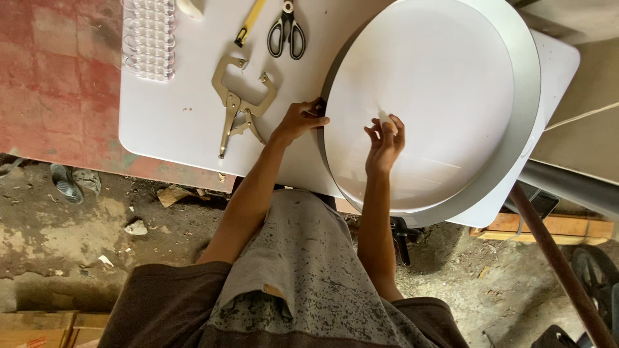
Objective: The person applies a white adhesive from a small tube along the inner edge of a circular white object clamped to a table. They move steadily around the perimeter, pressing the adhesive into place with their fingers.
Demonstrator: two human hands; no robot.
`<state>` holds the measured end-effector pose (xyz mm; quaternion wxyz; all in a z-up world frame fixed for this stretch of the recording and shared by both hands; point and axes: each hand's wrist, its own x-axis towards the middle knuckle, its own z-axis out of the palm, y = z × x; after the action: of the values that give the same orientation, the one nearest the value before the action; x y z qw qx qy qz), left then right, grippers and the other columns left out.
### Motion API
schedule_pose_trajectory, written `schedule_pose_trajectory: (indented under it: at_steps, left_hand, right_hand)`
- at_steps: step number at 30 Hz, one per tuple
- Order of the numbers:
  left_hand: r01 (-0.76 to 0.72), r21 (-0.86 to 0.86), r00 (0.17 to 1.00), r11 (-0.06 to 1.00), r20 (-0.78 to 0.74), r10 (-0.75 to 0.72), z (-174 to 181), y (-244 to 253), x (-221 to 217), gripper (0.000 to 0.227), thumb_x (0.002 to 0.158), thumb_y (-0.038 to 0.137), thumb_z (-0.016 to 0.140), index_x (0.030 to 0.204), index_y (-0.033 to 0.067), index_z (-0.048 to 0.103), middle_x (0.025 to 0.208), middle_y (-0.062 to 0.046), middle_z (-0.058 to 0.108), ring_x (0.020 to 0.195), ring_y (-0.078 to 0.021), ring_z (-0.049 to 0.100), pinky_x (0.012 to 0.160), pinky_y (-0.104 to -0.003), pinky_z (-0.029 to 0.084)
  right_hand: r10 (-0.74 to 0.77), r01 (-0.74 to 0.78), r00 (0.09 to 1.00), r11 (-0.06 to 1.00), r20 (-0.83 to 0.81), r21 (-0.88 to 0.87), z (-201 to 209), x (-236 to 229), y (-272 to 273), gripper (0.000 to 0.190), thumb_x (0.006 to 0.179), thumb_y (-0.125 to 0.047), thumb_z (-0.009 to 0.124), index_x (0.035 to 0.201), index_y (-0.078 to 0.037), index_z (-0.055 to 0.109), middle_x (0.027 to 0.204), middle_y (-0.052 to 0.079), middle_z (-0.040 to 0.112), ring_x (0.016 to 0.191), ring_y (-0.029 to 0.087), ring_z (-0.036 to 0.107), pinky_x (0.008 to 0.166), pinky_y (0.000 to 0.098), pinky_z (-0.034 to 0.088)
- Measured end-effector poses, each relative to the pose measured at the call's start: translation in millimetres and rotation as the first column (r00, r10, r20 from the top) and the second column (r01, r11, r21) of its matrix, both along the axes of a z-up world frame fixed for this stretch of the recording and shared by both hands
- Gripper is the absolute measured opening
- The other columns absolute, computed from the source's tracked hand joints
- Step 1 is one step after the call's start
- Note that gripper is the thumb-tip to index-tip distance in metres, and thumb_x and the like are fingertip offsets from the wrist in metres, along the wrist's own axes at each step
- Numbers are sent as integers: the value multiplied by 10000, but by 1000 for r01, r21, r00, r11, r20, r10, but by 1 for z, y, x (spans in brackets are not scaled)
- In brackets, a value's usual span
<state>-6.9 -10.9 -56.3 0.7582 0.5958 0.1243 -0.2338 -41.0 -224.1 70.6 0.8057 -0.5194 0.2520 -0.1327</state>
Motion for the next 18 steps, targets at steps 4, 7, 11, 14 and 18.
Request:
schedule_pose_trajectory:
  at_steps: [4,7,11,14,18]
  left_hand:
    - [-13,-21,1000,1000,7,13,-15,-1,-5,925,710,263,1021,1404,-90,521,1039,-196,643,941,-254,687,788,-349,671]
    - [-9,-13,1000,1000,7,9,29,4,-4,935,708,280,1008,1415,-83,516,1032,-174,645,931,-224,685,785,-321,672]
    - [-15,0,999,1000,-47,15,40,3,-5,956,687,331,1014,1429,-29,530,1042,-166,666,931,-227,687,754,-301,654]
    - [-18,-11,998,1000,-61,18,43,4,-6,964,680,348,1016,1431,-20,536,1049,-168,674,934,-234,689,747,-308,647]
    - [-29,-23,996,999,-85,27,40,2,-6,975,666,335,1028,1431,-19,538,1028,-154,688,900,-224,700,711,-291,646]
  right_hand:
    - [51,-51,998,999,-24,13,-17,-25,-25,245,962,-25,625,1159,-132,526,1118,237,684,835,173,684,823,376,664]
    - [48,-47,997,999,-52,12,-14,-36,-24,262,940,-34,641,1130,-144,498,1131,219,673,845,183,683,831,384,662]
    - [19,-16,995,999,-98,35,-13,-47,-8,267,931,-46,632,1132,-142,485,1114,203,674,846,183,678,836,391,662]
    - [0,6,995,998,-102,60,-14,-52,5,271,927,-43,632,1132,-148,489,1106,197,681,841,182,684,843,401,661]
    - [0,7,996,996,-87,89,-14,-55,17,276,923,-29,632,1124,-153,490,1100,196,687,846,186,698,872,422,656]
